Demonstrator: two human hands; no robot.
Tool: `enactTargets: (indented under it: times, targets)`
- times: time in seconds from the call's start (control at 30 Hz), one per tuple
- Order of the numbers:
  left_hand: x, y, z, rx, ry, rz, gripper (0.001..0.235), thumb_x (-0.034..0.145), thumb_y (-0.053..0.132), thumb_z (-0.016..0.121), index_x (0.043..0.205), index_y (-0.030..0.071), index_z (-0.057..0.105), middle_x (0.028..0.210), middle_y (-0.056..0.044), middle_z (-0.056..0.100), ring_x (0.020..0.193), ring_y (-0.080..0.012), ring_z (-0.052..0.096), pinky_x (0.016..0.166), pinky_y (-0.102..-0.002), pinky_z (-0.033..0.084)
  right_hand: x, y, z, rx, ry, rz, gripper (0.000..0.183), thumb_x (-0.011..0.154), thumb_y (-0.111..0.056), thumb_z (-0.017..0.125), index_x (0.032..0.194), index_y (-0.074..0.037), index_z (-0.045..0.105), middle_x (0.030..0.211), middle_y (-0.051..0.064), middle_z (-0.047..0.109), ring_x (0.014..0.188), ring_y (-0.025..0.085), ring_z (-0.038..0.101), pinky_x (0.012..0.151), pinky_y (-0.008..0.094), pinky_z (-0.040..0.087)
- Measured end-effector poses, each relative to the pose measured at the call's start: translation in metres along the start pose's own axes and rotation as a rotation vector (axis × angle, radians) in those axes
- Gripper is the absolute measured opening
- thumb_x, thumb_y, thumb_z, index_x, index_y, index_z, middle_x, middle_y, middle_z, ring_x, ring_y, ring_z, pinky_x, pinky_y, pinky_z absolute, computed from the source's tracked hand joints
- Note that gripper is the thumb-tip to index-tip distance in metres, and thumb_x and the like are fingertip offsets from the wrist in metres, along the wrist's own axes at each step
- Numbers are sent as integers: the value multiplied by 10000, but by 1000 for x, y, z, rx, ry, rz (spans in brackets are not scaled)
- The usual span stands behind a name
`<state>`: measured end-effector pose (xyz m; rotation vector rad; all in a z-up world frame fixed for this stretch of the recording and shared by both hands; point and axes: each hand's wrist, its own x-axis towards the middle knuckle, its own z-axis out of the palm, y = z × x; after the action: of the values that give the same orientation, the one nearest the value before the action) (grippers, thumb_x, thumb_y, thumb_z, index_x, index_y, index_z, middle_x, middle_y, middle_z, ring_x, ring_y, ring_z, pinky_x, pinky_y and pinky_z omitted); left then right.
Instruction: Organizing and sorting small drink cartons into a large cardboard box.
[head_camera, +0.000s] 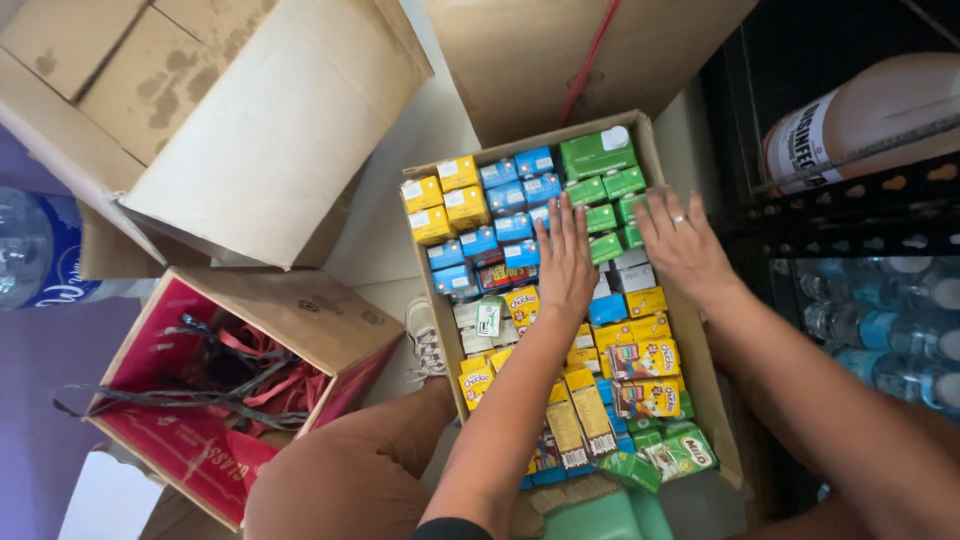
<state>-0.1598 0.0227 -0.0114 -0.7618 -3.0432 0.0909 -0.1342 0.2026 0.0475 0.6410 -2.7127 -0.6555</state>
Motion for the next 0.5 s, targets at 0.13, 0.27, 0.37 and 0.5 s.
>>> enactTargets:
  times: [0.13, 0.27, 0.37, 0.5]
  targets:
    - [-12, -2, 7, -111, -62, -15, 962, 815, 379, 672, 1601, -25, 294, 1681, -275, 140, 1576, -413, 124, 1263, -557, 116, -13, -23, 15, -63, -163, 97, 477, 936, -208, 514, 1361, -10, 598, 1380, 136, 629, 1334, 296, 561, 1164, 456, 378]
    - [-23, -9, 12, -116, 37, -67, 879, 843, 356, 662, 1563, -51, 365, 1679, -287, 167, 1576, -426, 150, 1268, -560, 140, -16, -36, 23, -8, -139, 132, 489, 936, -199, 503, 1386, -28, 594, 1434, 141, 609, 1419, 321, 502, 1236, 507, 272]
    - [-29, -15, 14, -63, 57, -53, 763, 891, 301, 599, 1537, -59, 410, 1663, -296, 200, 1557, -443, 187, 1252, -566, 170, -18, -40, 38, 226, -113, 256, 465, 964, -135, 503, 1409, -21, 571, 1476, 153, 585, 1476, 286, 466, 1259, 550, 248]
    - [-33, -25, 6, 118, 101, -9, 572, 963, 189, 490, 1485, -45, 494, 1634, -295, 293, 1523, -479, 266, 1226, -588, 217, -16, -41, 41, 414, -213, 354, 488, 962, -83, 497, 1444, -12, 517, 1530, 175, 525, 1517, 296, 437, 1284, 567, 226]
